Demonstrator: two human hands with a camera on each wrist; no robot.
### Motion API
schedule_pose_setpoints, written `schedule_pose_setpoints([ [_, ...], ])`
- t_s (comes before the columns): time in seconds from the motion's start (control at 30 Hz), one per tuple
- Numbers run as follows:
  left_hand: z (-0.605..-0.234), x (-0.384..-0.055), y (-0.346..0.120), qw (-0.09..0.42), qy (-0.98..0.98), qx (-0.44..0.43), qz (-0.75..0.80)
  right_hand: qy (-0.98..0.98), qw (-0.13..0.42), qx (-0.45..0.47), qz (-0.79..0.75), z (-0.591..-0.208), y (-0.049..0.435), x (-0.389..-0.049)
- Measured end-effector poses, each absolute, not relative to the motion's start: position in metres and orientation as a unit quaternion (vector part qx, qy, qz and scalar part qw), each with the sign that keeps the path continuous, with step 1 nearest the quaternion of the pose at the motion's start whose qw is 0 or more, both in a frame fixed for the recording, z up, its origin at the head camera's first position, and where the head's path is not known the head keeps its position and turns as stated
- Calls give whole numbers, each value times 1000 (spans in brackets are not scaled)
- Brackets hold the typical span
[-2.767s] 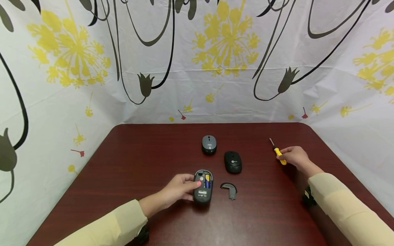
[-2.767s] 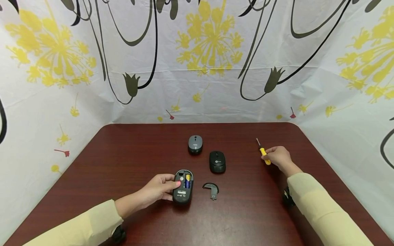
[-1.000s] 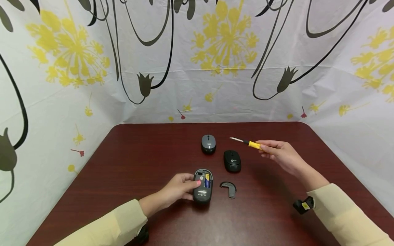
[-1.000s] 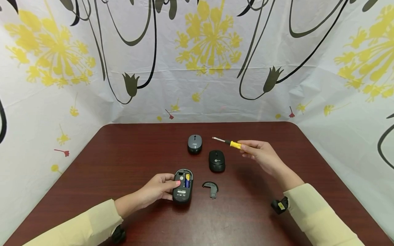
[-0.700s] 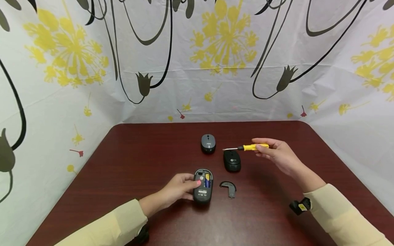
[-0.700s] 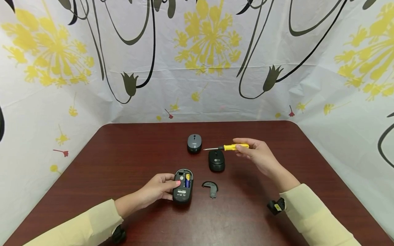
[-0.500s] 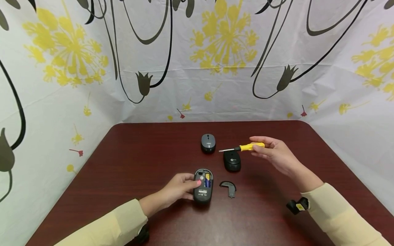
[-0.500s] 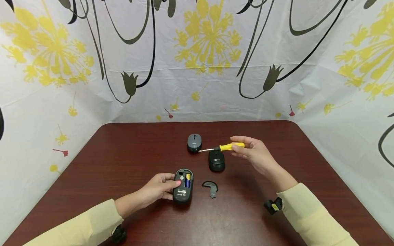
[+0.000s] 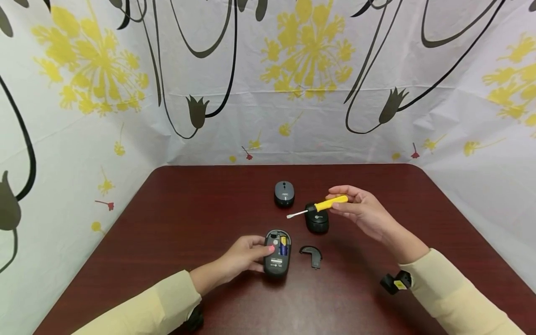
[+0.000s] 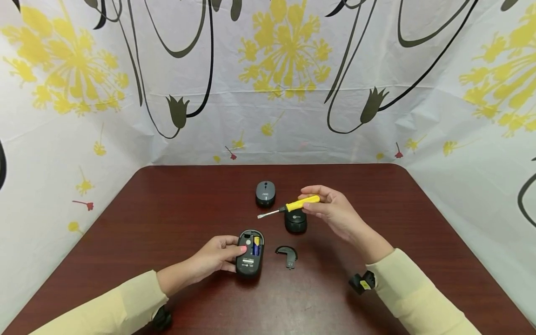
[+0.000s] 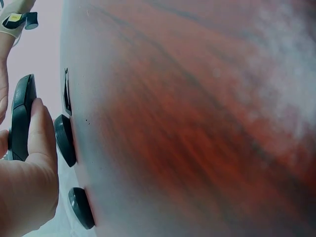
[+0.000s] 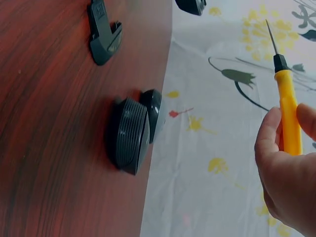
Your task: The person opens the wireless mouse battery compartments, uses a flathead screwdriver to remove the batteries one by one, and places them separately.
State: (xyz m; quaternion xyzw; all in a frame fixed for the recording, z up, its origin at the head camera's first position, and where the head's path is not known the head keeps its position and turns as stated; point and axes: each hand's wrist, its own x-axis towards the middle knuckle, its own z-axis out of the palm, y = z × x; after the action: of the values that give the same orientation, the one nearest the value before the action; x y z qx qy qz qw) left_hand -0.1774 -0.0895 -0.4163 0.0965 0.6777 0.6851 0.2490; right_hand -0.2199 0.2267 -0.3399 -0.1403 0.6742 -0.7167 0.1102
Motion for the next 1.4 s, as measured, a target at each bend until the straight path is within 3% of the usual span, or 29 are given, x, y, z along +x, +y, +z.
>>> schedule_pose_setpoints([
  [0.8,-415,-177,-88,260,674,95,685,580,111,-107,-800,-335,186,-216],
  [1.1,-414,-175,-87,262,678,96,680,616,67,-97,-779,-333,172,-213],
  [1.4,-412,-173,-87,262,675,97,683,661,-9,-149,-736,-335,159,-208],
])
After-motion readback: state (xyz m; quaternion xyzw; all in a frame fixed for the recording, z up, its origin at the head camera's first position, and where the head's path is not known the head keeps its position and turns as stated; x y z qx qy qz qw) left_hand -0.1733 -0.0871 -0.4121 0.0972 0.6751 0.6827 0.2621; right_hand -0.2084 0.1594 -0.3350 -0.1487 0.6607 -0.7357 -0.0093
